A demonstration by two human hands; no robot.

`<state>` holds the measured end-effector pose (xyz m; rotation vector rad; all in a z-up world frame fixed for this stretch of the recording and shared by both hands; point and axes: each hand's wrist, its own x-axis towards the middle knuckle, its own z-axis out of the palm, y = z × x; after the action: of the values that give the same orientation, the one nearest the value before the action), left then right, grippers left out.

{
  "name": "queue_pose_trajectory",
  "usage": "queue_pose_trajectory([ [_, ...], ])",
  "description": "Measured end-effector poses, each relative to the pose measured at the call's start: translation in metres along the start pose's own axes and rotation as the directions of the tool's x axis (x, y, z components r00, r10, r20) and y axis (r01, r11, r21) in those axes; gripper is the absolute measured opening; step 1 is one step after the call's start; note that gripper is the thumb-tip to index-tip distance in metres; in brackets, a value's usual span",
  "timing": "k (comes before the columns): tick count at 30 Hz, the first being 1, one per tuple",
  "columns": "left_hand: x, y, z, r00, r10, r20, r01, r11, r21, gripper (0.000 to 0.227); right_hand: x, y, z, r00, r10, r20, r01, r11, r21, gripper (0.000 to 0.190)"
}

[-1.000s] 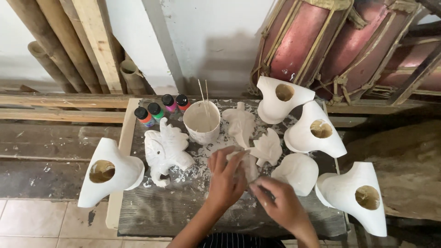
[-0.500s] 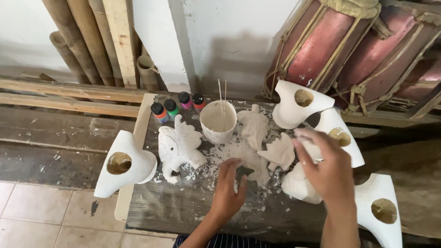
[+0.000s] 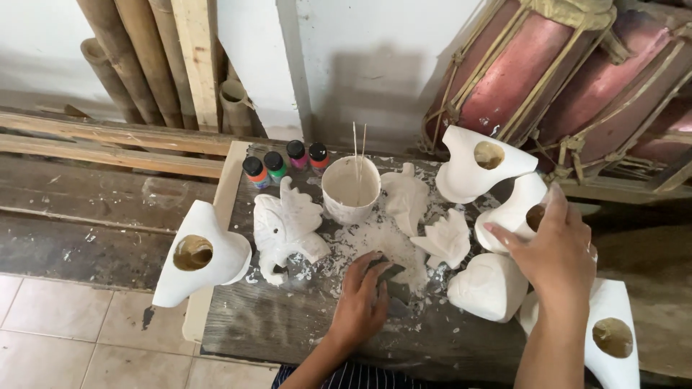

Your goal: Cleaning and refining plaster molds using hands and a small brush

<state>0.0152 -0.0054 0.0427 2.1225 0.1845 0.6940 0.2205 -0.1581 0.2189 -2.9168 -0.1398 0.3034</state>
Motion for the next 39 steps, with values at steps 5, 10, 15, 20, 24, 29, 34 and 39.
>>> queue_pose_trajectory([
  [5, 0.001, -0.001, -0.002, 1.000, -0.006, 0.005, 0.006, 0.999, -0.039, 0.036, -0.012, 0.018, 0.027, 0.765, -0.425, -0.484, 0.485, 0.874, -0.001, 0.081],
  [10, 0.001, -0.003, -0.002, 1.000, -0.004, 0.009, 0.004, 0.999, -0.045, 0.036, -0.032, -0.029, 0.039, 0.591, -0.609, -0.529, 0.771, 0.620, 0.147, 0.035],
  [15, 0.001, -0.003, -0.004, 1.000, 0.012, 0.020, -0.013, 1.000, 0.008, 0.038, 0.006, -0.107, 0.064, 0.603, -0.719, -0.346, 0.783, 0.450, 0.429, 0.044],
  [20, 0.001, 0.000, -0.009, 1.000, 0.005, -0.023, -0.006, 0.999, -0.041, 0.038, 0.032, -0.152, 0.077, 0.538, -0.751, -0.381, 0.829, 0.392, 0.399, 0.031],
  [24, -0.001, -0.003, -0.009, 0.999, -0.046, 0.007, 0.046, 0.997, -0.064, 0.034, 0.026, -0.162, 0.063, 0.404, -0.905, 0.131, 0.795, 0.419, 0.439, 0.020],
  [29, 0.003, -0.003, -0.011, 1.000, -0.027, -0.013, 0.026, 0.997, -0.070, 0.033, 0.034, -0.168, 0.087, 0.294, -0.896, 0.333, 0.887, 0.385, 0.254, 0.035],
  [34, 0.003, -0.003, -0.012, 0.998, -0.066, 0.005, 0.066, 0.994, -0.090, 0.034, 0.035, -0.170, 0.073, 0.313, -0.904, 0.291, 0.834, 0.408, 0.372, 0.019],
  [39, 0.003, -0.006, -0.010, 0.998, -0.059, 0.014, 0.059, 0.996, -0.070, 0.036, 0.038, -0.174, 0.077, 0.388, -0.897, 0.211, 0.849, 0.437, 0.297, 0.022],
])
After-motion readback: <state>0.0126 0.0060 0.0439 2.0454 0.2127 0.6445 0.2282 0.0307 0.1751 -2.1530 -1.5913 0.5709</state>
